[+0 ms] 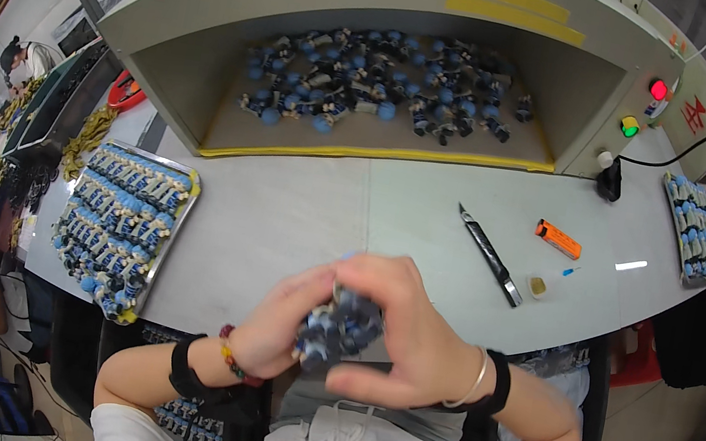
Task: Glue and assemble small plastic figurines in a factory setting.
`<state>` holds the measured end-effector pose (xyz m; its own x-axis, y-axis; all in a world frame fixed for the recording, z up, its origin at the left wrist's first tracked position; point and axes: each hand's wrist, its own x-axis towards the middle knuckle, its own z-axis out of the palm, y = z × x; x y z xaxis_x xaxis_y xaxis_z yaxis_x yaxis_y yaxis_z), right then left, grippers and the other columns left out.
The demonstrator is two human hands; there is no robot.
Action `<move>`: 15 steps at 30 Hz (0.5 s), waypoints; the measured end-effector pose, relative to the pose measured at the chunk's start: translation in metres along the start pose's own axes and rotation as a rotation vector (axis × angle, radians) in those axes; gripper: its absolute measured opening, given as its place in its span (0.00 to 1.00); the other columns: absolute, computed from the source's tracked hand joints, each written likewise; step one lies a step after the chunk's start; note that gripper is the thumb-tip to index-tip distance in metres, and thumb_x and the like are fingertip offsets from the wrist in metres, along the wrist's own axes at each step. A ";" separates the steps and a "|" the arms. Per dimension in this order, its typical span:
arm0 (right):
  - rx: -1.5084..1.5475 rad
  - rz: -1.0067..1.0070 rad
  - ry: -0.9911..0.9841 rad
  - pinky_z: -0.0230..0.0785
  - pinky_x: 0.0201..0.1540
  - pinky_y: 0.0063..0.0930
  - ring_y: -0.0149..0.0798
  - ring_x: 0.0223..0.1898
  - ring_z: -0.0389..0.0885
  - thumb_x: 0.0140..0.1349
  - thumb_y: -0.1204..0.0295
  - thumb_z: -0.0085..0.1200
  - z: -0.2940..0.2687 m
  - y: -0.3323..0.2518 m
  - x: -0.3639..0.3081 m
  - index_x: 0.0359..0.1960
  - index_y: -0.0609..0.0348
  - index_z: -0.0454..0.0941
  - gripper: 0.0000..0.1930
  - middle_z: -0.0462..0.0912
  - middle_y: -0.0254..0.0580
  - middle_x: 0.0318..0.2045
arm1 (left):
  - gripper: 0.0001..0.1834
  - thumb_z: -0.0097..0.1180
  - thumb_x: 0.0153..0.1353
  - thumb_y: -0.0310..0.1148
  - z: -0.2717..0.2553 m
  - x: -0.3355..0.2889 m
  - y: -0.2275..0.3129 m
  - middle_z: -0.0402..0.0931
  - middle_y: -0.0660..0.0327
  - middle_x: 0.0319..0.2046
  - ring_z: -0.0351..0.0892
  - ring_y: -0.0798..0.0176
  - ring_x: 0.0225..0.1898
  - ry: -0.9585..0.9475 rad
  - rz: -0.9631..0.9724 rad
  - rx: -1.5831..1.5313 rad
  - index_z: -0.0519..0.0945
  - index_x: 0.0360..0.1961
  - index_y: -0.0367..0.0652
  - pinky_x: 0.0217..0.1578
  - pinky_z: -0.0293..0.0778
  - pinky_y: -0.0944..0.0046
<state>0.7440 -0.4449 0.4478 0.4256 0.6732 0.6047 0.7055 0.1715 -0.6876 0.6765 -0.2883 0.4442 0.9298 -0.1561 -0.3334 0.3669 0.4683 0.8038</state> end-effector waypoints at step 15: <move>0.342 0.545 0.358 0.55 0.16 0.19 0.26 0.18 0.66 0.55 0.61 0.46 0.051 0.185 0.243 0.45 0.51 0.64 0.17 0.69 0.32 0.21 | 0.18 0.55 0.53 0.40 -0.162 0.136 0.127 0.74 0.60 0.26 0.74 0.65 0.19 0.895 0.656 -0.024 0.71 0.43 0.43 0.10 0.68 0.69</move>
<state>0.9491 -0.2130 0.4471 0.8656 0.4612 0.1950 0.1497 0.1331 -0.9797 0.8447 -0.1091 0.4209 0.5820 0.8082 -0.0895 -0.1984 0.2478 0.9483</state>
